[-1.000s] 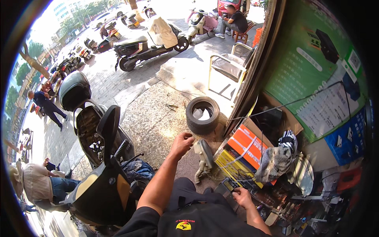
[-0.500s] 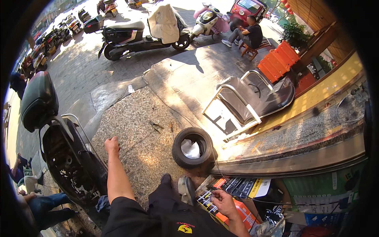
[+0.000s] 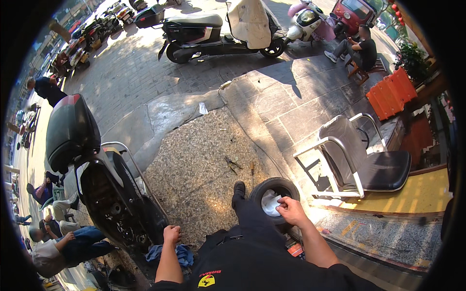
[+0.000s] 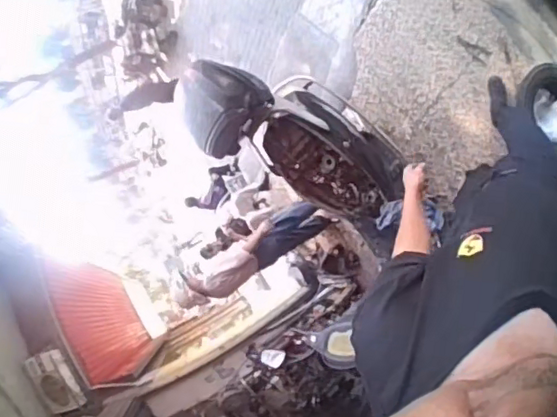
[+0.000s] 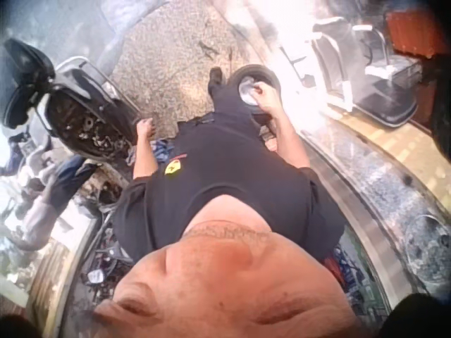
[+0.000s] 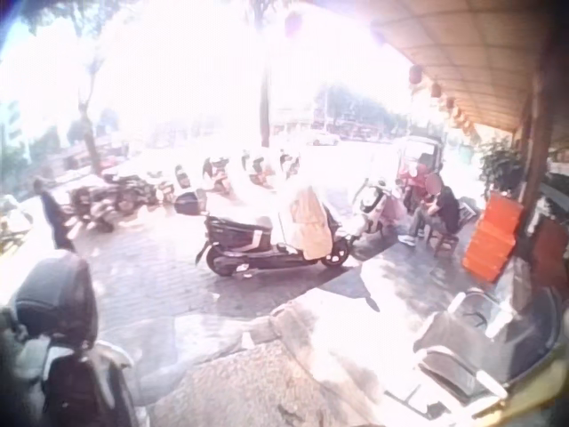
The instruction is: The person works on the rear under-seat area of a scooter, handling wires and a small black electronic device. They connect and disconnect wires, retrieve a roll of yellow tape from a nearby shelf, and use the tape to secure the wiring. The person repeatedly adjusts the wires and tape around the device and scooter frame.
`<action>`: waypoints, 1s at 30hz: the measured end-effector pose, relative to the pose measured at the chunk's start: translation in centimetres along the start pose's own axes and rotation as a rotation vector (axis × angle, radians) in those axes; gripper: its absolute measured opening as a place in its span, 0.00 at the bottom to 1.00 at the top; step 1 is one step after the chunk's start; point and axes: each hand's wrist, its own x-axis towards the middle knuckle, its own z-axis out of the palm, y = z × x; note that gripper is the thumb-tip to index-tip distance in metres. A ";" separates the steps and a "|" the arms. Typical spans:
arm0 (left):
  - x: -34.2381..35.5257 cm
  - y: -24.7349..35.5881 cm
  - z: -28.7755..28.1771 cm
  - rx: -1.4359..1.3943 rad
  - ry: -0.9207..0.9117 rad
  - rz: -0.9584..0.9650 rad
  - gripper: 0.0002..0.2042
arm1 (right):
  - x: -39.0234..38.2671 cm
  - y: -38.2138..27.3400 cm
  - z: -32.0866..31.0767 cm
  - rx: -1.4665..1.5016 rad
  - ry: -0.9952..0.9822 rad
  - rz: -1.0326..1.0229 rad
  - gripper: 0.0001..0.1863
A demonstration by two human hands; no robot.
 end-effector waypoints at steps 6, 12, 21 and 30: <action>1.4 5.6 0.2 -0.450 0.035 -0.257 0.14 | 16.6 -10.4 -1.1 -0.088 -0.138 -0.261 0.21; 8.0 24.7 7.3 -0.283 0.036 0.130 0.10 | 30.6 -21.5 -3.5 -0.259 -0.225 -0.453 0.22; 25.0 50.4 9.4 -0.088 0.011 0.169 0.10 | 49.0 -20.4 -7.3 -0.357 0.007 0.075 0.21; 33.9 82.2 17.4 0.116 0.049 0.483 0.17 | 58.6 -20.5 -9.1 0.168 -0.076 0.703 0.09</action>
